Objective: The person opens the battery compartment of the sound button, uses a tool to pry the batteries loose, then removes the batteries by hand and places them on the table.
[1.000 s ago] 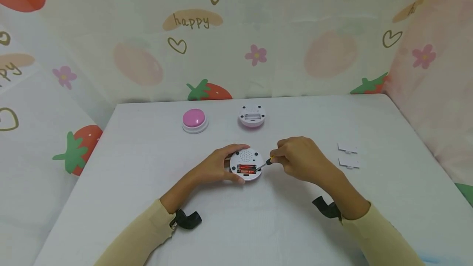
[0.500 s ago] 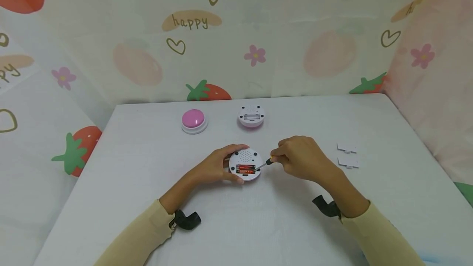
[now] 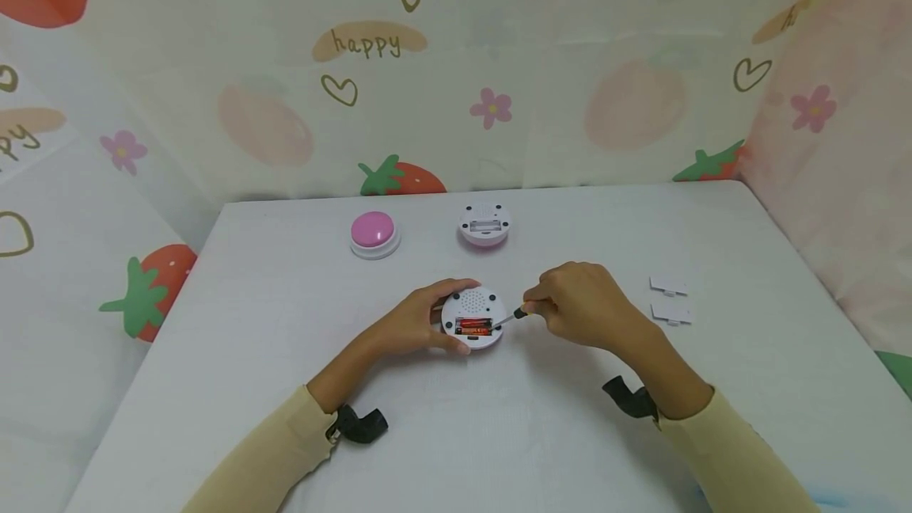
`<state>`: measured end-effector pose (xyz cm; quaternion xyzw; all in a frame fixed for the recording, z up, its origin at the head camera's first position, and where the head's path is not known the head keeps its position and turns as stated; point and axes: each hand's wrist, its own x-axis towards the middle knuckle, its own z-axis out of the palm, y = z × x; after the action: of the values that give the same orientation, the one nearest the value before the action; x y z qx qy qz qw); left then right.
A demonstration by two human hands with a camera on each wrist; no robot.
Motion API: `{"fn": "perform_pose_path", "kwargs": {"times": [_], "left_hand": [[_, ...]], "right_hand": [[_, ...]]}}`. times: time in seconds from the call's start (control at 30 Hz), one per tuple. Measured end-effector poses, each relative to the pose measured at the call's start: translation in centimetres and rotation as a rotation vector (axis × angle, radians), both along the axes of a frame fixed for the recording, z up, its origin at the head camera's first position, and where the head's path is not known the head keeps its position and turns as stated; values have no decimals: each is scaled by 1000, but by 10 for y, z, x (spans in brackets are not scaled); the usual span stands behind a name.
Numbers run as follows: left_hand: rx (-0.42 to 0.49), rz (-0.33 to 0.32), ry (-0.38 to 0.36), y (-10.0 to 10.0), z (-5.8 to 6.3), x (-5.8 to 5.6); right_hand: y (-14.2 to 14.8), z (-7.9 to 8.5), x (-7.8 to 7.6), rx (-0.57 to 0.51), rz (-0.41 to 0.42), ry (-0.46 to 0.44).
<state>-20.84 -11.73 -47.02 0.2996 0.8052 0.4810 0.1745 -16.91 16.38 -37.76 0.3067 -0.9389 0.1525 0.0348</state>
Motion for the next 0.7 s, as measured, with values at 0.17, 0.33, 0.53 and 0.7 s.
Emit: {"fn": "perform_pose_path", "kwargs": {"times": [0.17, 0.33, 0.53, 0.7], "left_hand": [[-12, 0, -2, 0, 0, 0], [-14, 1, -9, 0, 0, -1], [-13, 0, -8, 0, 1, -1], [-21, 1, -11, 0, 3, 0]], "right_hand": [[0, 1, 1, 13, -5, 4], [0, 2, 2, 35, 1, 27], [-3, 3, 5, 49, 13, 35], [-4, 3, 6, 56, 23, 44]]}}
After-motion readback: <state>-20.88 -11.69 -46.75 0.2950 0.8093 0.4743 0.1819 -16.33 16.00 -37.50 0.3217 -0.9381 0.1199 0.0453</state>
